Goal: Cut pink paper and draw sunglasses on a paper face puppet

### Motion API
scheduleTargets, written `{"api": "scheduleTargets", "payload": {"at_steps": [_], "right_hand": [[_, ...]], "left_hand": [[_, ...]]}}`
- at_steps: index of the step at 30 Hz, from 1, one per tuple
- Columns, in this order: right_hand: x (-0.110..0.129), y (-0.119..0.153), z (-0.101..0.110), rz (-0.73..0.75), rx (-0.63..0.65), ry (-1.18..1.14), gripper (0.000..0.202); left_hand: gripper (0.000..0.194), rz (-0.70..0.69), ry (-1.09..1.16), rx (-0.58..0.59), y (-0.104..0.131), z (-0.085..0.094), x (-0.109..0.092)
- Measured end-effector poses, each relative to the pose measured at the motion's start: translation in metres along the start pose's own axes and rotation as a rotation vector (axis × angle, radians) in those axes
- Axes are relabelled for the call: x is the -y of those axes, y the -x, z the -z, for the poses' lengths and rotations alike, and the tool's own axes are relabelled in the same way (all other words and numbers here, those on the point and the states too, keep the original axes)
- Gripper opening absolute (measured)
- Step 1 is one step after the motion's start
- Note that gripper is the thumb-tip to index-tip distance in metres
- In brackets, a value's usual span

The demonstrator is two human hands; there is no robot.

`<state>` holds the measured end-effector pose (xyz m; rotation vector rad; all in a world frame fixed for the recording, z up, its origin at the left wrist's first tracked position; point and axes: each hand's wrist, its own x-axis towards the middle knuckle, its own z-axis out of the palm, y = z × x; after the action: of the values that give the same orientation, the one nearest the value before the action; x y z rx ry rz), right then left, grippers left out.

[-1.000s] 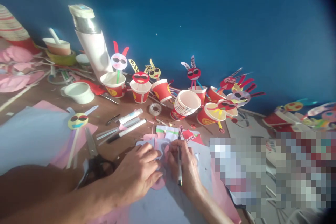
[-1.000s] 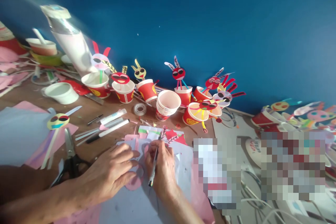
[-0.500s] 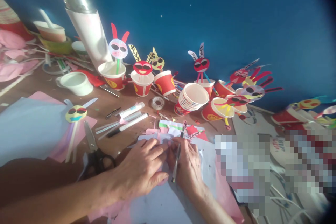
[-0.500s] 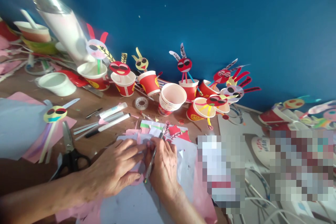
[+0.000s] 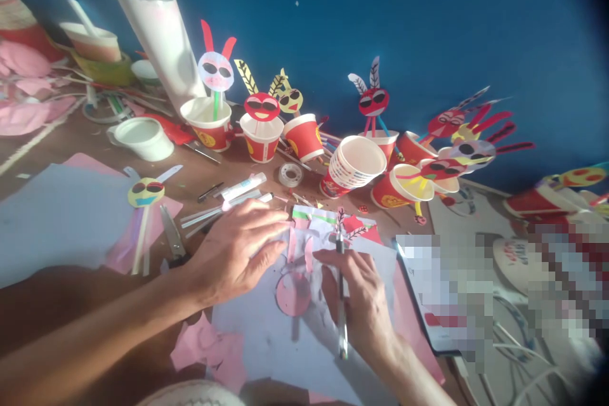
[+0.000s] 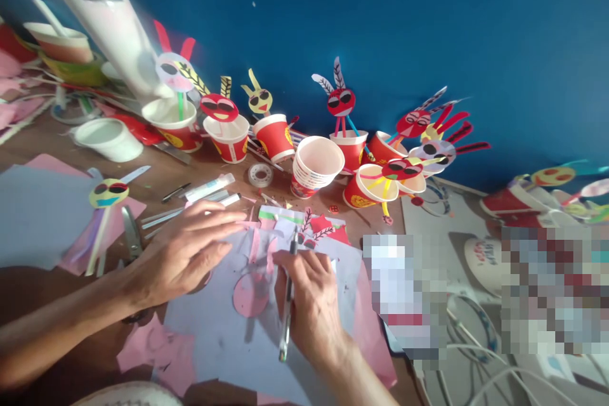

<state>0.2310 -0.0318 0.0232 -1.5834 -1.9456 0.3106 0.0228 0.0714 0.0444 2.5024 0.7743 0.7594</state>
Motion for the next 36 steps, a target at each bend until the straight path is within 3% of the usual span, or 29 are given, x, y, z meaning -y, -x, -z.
{"api": "scheduleTargets", "payload": {"at_steps": [3,7,12,19,22,25,29,32,36], "right_hand": [[0.002,0.005,0.003,0.172,0.092,0.062,0.030],[-0.003,0.013,-0.002,0.260,0.152,0.211,0.024],[-0.007,0.017,-0.006,0.259,0.134,0.223,0.024],[-0.006,0.013,-0.002,0.206,0.135,0.081,0.027],[-0.005,0.011,0.006,0.121,0.087,-0.051,0.028],[-0.004,0.014,0.014,-0.090,0.040,-0.202,0.029],[-0.006,0.018,0.014,-0.365,0.062,-0.358,0.034],[-0.007,0.013,0.006,-0.413,0.014,-0.409,0.034],[-0.007,0.005,-0.008,-0.473,-0.039,-0.424,0.016]], "left_hand": [[0.027,0.020,0.041,-0.043,-0.001,0.005,0.000],[0.026,-0.010,0.074,0.151,0.001,-0.005,-0.008],[0.025,-0.131,0.000,0.315,0.006,-0.024,-0.014],[0.027,-0.172,-0.099,0.336,0.009,-0.034,-0.014],[0.027,-0.162,-0.098,0.352,0.007,-0.031,-0.015],[0.028,-0.160,-0.113,0.374,0.008,-0.030,-0.015],[0.025,-0.157,-0.127,0.313,0.013,-0.036,-0.014],[0.017,-0.142,-0.085,0.299,0.013,-0.038,-0.013],[0.018,-0.139,-0.073,0.334,0.010,-0.036,-0.014]]}}
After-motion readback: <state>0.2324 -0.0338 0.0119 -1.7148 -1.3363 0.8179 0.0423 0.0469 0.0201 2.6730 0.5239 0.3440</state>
